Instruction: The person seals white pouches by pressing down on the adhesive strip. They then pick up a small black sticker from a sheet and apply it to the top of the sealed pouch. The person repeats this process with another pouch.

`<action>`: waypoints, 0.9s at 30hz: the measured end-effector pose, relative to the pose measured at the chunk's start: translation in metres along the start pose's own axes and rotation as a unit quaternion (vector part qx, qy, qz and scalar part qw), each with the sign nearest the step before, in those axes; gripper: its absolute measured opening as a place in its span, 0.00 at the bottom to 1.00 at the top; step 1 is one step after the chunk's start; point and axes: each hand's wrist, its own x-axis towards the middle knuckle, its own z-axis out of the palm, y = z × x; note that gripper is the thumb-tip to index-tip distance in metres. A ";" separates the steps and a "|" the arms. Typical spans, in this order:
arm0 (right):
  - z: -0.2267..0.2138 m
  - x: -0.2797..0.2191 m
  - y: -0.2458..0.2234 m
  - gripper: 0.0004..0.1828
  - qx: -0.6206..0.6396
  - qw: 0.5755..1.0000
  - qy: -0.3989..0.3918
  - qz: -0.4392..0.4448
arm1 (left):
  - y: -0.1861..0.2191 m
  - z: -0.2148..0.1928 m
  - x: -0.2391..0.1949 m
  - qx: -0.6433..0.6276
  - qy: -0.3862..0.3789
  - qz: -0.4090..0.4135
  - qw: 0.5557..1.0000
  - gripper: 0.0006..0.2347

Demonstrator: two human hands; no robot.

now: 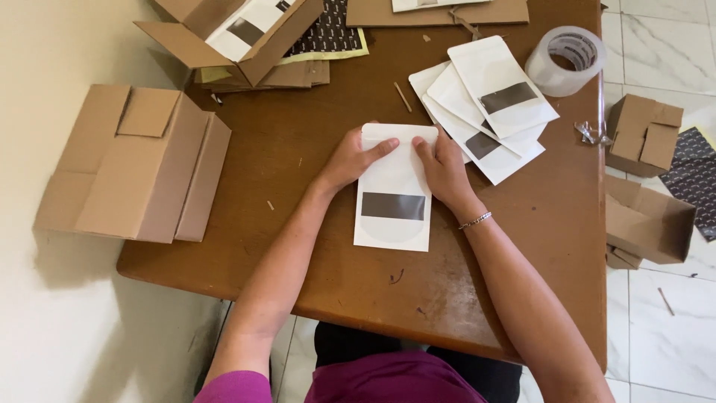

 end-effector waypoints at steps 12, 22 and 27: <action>-0.003 -0.004 -0.007 0.14 0.038 0.999 -0.008 -0.003 | 0.014 -0.001 -0.005 -0.001 0.002 0.009 1.000 0.12; -0.006 -0.006 -0.032 0.16 0.003 1.000 -0.006 -0.006 | -0.002 -0.004 -0.002 0.001 0.017 -0.009 1.000 0.10; -0.006 -0.001 -0.021 0.16 0.001 1.000 -0.009 0.001 | -0.040 -0.010 0.013 0.019 0.010 0.012 1.000 0.07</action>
